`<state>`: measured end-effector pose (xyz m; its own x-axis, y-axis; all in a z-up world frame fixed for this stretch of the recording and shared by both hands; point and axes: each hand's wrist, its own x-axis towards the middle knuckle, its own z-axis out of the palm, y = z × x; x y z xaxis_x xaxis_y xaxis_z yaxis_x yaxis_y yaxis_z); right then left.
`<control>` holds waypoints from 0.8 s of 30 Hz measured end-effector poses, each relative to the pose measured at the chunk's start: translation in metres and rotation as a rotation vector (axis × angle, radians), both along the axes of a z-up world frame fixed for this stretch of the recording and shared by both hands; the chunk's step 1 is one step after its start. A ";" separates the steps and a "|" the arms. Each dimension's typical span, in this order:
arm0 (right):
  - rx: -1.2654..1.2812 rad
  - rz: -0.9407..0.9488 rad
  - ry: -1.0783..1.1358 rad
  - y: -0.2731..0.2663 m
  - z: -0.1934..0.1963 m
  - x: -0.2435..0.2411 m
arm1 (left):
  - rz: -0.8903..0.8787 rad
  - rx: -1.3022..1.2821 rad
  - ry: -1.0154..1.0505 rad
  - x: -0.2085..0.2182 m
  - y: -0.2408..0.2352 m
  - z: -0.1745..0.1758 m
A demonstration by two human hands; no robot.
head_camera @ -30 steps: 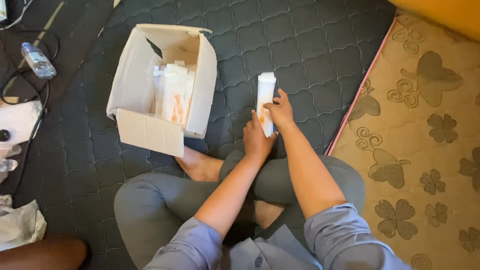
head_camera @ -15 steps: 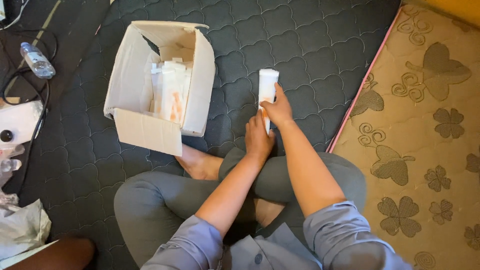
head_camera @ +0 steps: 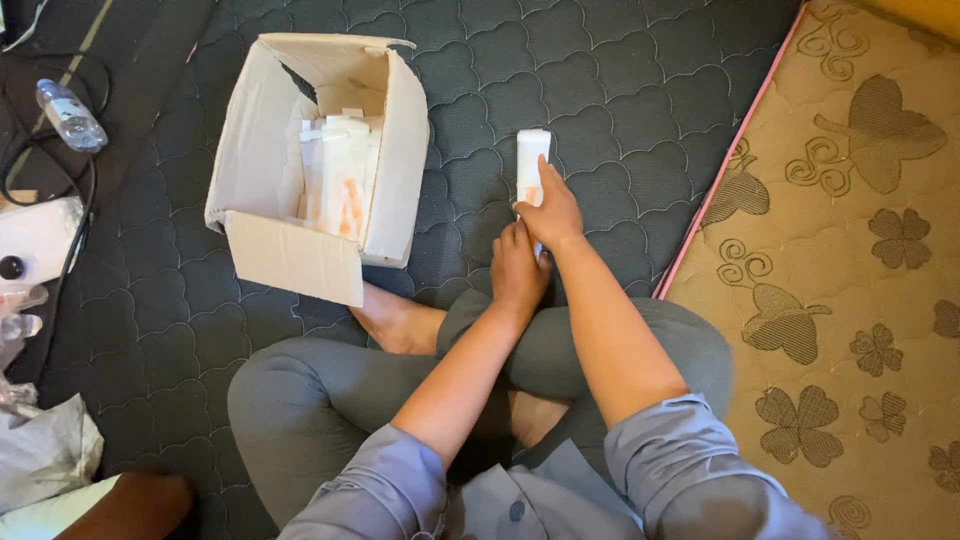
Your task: A person sits on the floor and organizes a box of paper labels by inspecting them one by one.
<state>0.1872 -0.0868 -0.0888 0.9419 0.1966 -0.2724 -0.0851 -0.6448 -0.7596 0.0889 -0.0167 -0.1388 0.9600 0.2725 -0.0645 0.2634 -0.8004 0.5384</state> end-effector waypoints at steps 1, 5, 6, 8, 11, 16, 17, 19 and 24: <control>0.000 0.001 0.001 0.000 -0.002 0.000 | 0.001 0.000 0.001 0.000 0.000 -0.002; -0.062 0.031 -0.003 0.000 -0.002 0.000 | -0.031 0.031 -0.016 0.001 0.001 -0.010; -0.077 0.038 -0.002 0.000 0.000 -0.001 | -0.030 0.028 -0.015 0.001 0.002 -0.012; -0.076 0.044 0.002 0.000 -0.001 0.000 | -0.035 0.025 -0.012 0.000 0.001 -0.003; -0.067 0.048 0.005 0.000 -0.002 0.001 | -0.044 0.032 -0.006 0.000 0.002 -0.004; -0.055 0.045 0.003 -0.002 -0.005 0.003 | -0.036 0.019 0.004 -0.002 0.004 -0.011; -0.054 0.047 0.006 -0.002 -0.003 0.002 | -0.038 0.001 0.012 -0.002 0.004 -0.011; -0.053 0.048 0.005 -0.002 0.002 0.000 | -0.039 -0.017 0.017 -0.003 0.005 -0.007; -0.083 0.055 0.007 -0.002 0.005 -0.003 | -0.044 -0.067 0.007 -0.007 0.005 0.006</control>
<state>0.1840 -0.0884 -0.0842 0.9283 0.2246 -0.2962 -0.0527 -0.7092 -0.7030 0.0821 -0.0117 -0.1326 0.9704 0.2247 -0.0883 0.2327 -0.7739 0.5891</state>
